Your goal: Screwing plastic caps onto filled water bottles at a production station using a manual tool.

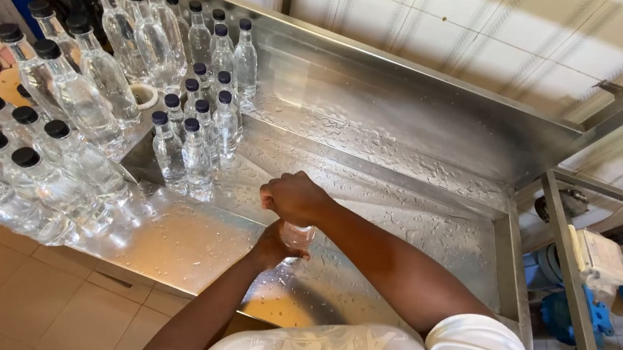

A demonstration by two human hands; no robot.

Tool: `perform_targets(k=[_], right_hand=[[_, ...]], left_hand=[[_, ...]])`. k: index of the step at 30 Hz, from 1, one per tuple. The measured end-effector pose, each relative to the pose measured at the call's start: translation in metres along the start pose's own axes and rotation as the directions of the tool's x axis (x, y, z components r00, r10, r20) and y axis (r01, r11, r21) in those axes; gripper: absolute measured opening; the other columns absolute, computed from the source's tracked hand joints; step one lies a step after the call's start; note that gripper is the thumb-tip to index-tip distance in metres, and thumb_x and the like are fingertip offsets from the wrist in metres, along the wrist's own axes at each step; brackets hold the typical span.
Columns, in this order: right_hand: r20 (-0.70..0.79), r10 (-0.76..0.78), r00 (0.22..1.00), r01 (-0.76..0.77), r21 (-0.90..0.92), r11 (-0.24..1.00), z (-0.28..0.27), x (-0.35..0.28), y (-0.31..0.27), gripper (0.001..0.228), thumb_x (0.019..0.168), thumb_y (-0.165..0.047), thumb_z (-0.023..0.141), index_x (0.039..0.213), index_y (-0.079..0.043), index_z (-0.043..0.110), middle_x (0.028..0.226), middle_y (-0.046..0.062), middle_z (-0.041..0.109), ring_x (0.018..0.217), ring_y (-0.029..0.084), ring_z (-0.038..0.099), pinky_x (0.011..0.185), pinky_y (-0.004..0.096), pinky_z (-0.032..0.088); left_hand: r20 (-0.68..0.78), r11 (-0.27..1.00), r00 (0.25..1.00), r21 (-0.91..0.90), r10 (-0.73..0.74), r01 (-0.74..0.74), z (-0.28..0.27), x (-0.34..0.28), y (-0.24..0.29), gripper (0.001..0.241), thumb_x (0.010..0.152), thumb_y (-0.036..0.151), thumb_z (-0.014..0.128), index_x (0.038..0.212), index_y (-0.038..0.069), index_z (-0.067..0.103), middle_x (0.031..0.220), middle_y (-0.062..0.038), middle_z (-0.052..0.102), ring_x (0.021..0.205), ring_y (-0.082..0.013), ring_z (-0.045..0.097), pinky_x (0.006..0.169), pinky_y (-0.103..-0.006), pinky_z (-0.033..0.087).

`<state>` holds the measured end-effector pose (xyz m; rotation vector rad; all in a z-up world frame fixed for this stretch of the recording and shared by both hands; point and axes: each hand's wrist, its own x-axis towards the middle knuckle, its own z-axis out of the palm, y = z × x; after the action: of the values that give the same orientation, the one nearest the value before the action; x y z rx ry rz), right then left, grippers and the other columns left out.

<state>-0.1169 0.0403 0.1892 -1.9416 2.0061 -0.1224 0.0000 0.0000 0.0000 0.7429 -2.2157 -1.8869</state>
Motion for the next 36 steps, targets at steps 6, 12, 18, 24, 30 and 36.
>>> perform_targets(k=[6,12,18,24,30,36], right_hand=[[0.043,0.02,0.999,-0.027,0.164,0.986,-0.006,-0.005,-0.001,0.018,0.113,-0.026,0.06,0.104,-0.013,0.069,0.099,0.015,0.076,0.103,0.041,0.076,0.098,0.058,0.058],[0.034,0.026,0.999,-0.033,0.239,0.97,-0.014,-0.003,-0.002,0.02,0.113,-0.031,0.06,0.111,-0.012,0.067,0.111,0.016,0.078,0.111,0.043,0.075,0.102,0.059,0.057],[0.01,0.003,1.0,-0.004,0.11,0.994,-0.002,-0.006,0.005,0.021,0.113,-0.034,0.06,0.109,-0.015,0.069,0.108,0.013,0.078,0.11,0.04,0.077,0.102,0.058,0.059],[-0.255,0.132,0.958,-0.036,0.351,0.936,-0.024,-0.021,0.012,0.026,0.114,-0.039,0.061,0.115,-0.014,0.068,0.106,0.017,0.076,0.103,0.045,0.076,0.093,0.058,0.06],[-0.046,0.158,0.986,-0.155,0.066,0.986,-0.029,-0.078,-0.005,0.034,0.119,-0.036,0.044,0.123,-0.009,0.063,0.114,0.022,0.065,0.082,0.053,0.074,0.08,0.063,0.062],[-0.019,0.098,0.995,-0.097,0.039,0.994,-0.019,-0.083,-0.012,0.027,0.118,-0.023,0.045,0.127,-0.003,0.061,0.12,0.021,0.057,0.078,0.058,0.075,0.073,0.061,0.063]], left_hand=[[0.064,0.996,0.997,0.072,0.045,-0.05,-0.007,-0.001,0.0,0.135,0.057,0.037,0.115,0.17,0.018,0.043,0.168,-0.015,0.057,0.158,-0.0394,0.049,0.133,-0.0579,0.039],[0.064,0.983,0.984,-0.089,0.169,-0.163,-0.006,0.011,-0.019,0.133,0.052,0.034,0.118,0.166,0.02,0.05,0.164,-0.011,0.062,0.158,-0.0335,0.051,0.132,-0.054,0.039],[0.099,0.977,0.979,-0.142,0.176,-0.161,0.001,0.015,-0.025,0.123,0.056,0.025,0.118,0.161,0.019,0.055,0.158,-0.011,0.066,0.153,-0.0332,0.056,0.13,-0.0549,0.041],[0.072,0.986,0.986,-0.082,0.148,-0.142,-0.005,0.004,-0.006,0.099,0.058,0.032,0.114,0.142,0.016,0.065,0.131,-0.014,0.078,0.131,-0.034,0.072,0.117,-0.0498,0.053],[0.065,0.976,0.977,-0.097,0.201,-0.195,-0.001,0.007,-0.006,0.096,0.056,0.032,0.114,0.138,0.016,0.066,0.128,-0.014,0.079,0.127,-0.0325,0.074,0.11,-0.05,0.057],[0.091,0.974,0.977,-0.133,0.195,-0.182,0.002,0.007,-0.007,0.099,0.055,0.033,0.117,0.138,0.016,0.065,0.133,-0.015,0.078,0.13,-0.0333,0.072,0.115,-0.0495,0.053]])
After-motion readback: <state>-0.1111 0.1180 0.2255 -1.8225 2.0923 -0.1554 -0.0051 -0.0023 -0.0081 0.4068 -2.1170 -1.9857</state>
